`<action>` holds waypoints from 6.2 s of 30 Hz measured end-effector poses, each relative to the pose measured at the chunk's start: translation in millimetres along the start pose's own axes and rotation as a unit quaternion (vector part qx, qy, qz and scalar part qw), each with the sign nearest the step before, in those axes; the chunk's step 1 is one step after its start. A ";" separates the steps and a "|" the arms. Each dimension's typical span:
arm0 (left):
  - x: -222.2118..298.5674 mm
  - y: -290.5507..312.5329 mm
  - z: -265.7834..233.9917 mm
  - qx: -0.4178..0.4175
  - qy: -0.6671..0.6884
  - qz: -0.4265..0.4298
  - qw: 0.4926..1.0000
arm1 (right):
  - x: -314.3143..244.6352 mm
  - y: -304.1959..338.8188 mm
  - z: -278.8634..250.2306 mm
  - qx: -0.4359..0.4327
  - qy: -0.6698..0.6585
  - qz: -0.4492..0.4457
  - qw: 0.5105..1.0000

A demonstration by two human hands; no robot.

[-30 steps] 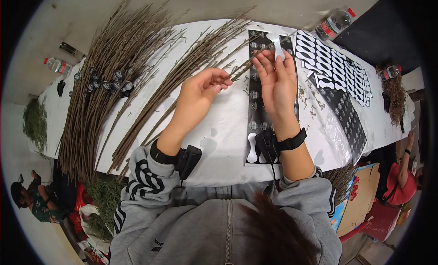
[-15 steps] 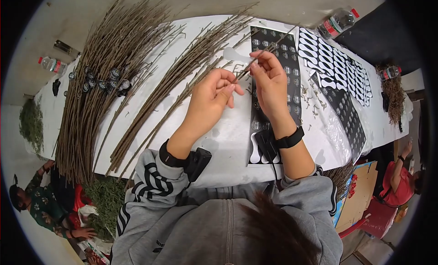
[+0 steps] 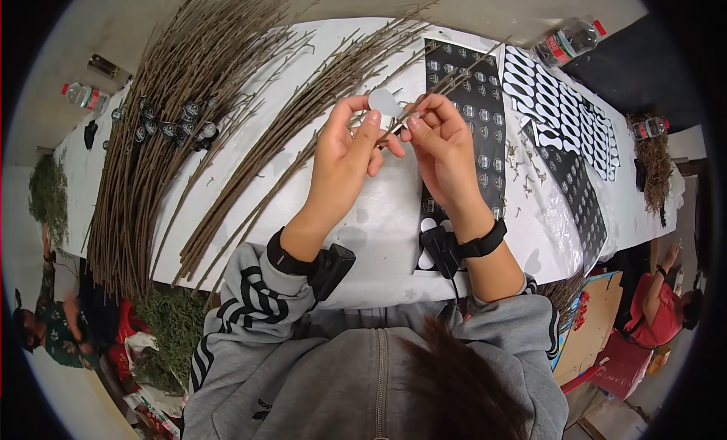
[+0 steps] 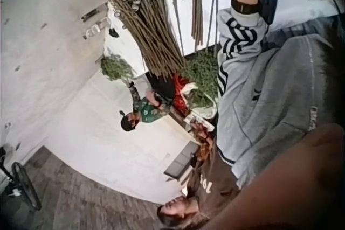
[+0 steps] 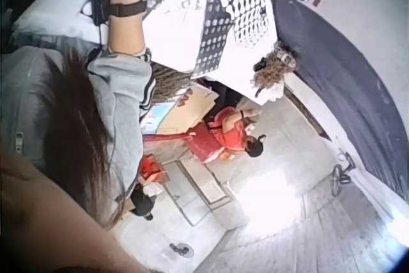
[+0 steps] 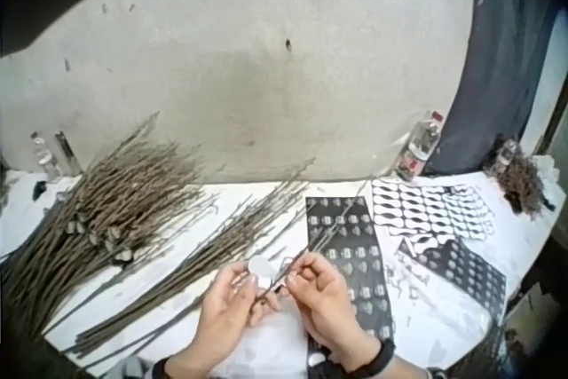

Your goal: The person peels a sticker from a sheet, wraps it around a branch, and presses the ends together by hand. This process is repeated for several branches, which are then placed back onto the table.

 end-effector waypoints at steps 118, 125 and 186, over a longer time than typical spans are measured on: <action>-21.2 8.3 6.2 0.118 0.072 -0.138 0.981 | -27.0 -5.9 -14.8 -0.151 0.460 -0.059 0.873; -20.4 8.3 4.1 0.109 0.073 -0.142 0.981 | -23.3 -6.5 -17.7 -0.150 0.434 -0.054 0.887; -18.8 6.8 -2.9 0.074 0.131 -0.192 0.970 | -10.5 -6.5 -0.3 -0.018 0.493 -0.148 0.857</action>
Point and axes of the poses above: each hand's wrist, its own y-axis away from the middle knuckle, its own z-axis out of the palm, x = y × z, the point moved 2 cm from there along -y, towards the middle knuckle, and after that the axes turned 7 degrees about -x, right-handed, at the moved point
